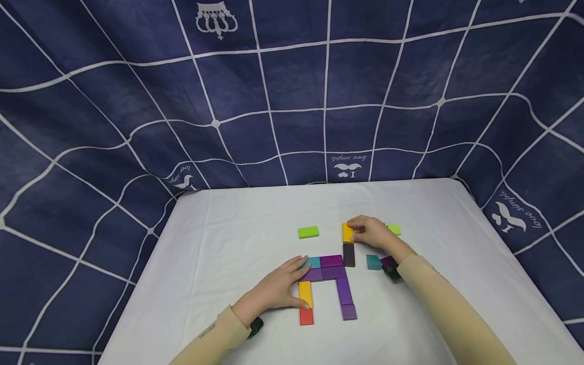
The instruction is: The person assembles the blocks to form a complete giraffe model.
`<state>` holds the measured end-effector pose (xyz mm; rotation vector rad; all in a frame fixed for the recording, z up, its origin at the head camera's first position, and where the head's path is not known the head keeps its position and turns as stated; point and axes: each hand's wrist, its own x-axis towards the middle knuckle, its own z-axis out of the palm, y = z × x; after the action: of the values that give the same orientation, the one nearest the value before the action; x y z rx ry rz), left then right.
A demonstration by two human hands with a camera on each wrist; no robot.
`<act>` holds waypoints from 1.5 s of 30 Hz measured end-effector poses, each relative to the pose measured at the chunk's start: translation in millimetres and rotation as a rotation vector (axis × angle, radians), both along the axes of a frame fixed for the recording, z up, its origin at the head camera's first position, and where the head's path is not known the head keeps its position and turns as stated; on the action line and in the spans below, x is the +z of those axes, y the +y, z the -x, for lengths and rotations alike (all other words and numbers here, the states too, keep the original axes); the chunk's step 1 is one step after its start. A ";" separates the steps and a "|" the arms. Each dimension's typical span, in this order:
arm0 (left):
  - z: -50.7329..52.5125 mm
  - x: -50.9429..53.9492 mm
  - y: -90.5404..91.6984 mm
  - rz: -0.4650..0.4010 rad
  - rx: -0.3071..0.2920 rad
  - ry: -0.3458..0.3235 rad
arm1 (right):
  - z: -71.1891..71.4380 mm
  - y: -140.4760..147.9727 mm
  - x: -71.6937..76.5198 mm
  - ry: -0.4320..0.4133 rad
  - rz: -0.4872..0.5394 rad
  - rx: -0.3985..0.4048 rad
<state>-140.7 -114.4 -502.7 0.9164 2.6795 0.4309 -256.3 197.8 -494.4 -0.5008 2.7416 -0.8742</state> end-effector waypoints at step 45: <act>0.6 3.7 -0.2 -0.013 -0.001 0.003 | -12.0 0.7 4.4 -0.017 -0.090 0.094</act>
<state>-141.3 -114.6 -498.9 0.9225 2.6817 0.4474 -244.3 198.5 -489.9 -0.5959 2.7035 -0.7252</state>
